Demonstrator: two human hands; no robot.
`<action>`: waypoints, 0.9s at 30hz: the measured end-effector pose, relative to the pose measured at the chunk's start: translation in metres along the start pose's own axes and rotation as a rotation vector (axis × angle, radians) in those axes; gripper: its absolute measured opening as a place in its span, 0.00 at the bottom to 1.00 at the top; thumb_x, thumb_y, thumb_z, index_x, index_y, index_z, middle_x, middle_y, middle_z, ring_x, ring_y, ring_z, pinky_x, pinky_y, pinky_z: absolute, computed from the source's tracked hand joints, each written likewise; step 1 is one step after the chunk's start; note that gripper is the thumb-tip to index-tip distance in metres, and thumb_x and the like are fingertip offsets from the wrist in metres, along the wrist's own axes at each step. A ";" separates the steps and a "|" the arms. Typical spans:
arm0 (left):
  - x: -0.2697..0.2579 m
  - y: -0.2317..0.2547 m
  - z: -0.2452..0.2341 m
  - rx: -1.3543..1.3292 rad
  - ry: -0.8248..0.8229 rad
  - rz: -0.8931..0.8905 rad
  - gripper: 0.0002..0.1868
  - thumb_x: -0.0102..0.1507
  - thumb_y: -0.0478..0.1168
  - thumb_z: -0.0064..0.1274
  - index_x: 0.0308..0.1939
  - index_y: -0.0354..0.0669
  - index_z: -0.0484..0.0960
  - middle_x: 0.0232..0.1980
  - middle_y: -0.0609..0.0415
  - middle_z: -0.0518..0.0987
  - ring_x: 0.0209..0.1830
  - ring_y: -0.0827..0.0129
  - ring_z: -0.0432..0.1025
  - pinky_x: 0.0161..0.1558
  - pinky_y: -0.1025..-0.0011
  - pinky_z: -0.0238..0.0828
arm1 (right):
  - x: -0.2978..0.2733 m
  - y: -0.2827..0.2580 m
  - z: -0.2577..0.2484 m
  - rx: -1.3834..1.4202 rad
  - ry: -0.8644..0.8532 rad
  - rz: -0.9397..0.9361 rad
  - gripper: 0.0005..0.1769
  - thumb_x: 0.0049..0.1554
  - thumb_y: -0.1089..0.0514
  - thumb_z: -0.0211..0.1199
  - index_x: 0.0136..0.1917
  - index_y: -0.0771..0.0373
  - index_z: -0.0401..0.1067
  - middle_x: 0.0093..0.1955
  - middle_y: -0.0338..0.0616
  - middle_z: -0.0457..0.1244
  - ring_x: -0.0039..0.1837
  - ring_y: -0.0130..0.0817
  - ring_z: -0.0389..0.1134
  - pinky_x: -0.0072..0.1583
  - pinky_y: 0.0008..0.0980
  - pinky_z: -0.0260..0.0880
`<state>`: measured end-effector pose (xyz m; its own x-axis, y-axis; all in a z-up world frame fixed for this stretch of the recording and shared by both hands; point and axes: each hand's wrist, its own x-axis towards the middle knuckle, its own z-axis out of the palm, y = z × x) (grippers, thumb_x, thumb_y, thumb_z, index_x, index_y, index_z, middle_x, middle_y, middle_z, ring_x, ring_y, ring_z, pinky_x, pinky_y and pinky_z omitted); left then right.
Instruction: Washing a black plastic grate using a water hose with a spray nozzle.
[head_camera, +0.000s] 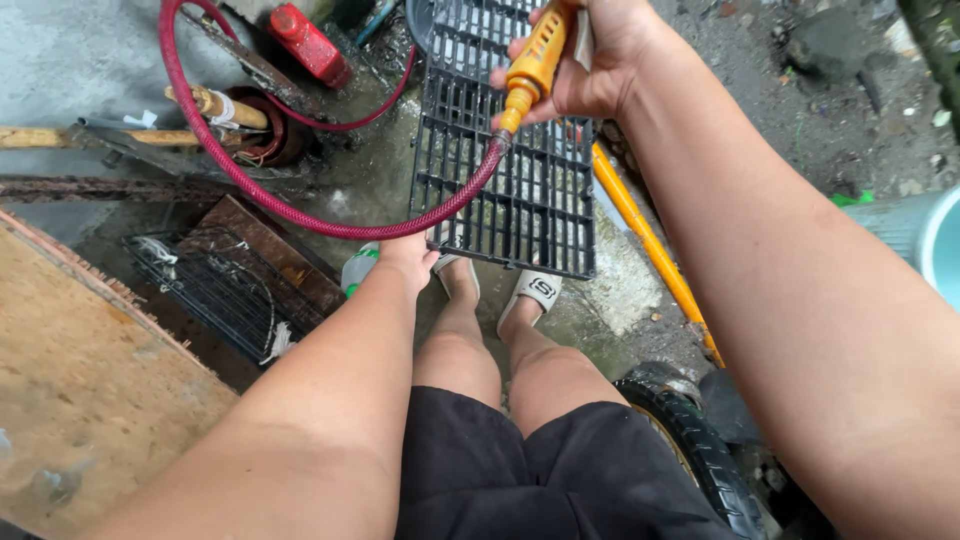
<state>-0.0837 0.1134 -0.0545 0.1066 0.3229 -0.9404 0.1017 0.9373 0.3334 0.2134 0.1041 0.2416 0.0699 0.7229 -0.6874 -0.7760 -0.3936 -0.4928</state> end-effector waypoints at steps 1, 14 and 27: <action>0.000 -0.001 0.004 -0.004 -0.009 0.000 0.10 0.65 0.38 0.56 0.50 0.48 0.78 0.49 0.56 0.79 0.50 0.66 0.73 0.52 0.64 0.73 | -0.001 -0.003 0.001 -0.007 0.004 -0.004 0.17 0.62 0.45 0.53 0.54 0.59 0.58 0.46 0.53 0.63 0.53 0.59 0.72 0.58 0.83 0.65; -0.081 0.034 0.036 0.054 0.114 0.097 0.12 0.66 0.43 0.52 0.52 0.44 0.79 0.53 0.52 0.80 0.47 0.64 0.76 0.47 0.61 0.77 | -0.019 -0.028 0.026 0.016 0.270 -0.081 0.23 0.59 0.40 0.55 0.57 0.58 0.59 0.49 0.58 0.61 0.49 0.58 0.69 0.53 0.68 0.71; -0.150 0.034 0.111 0.051 0.331 0.172 0.14 0.65 0.38 0.58 0.50 0.29 0.81 0.53 0.43 0.80 0.44 0.56 0.78 0.40 0.60 0.82 | -0.062 -0.093 0.021 0.049 0.226 -0.003 0.16 0.61 0.46 0.53 0.50 0.59 0.56 0.47 0.56 0.59 0.47 0.58 0.67 0.50 0.63 0.70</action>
<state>0.0133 0.0824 0.1053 -0.1980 0.5082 -0.8382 0.1602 0.8604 0.4838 0.2682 0.1073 0.3413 0.2064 0.5765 -0.7906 -0.8049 -0.3594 -0.4722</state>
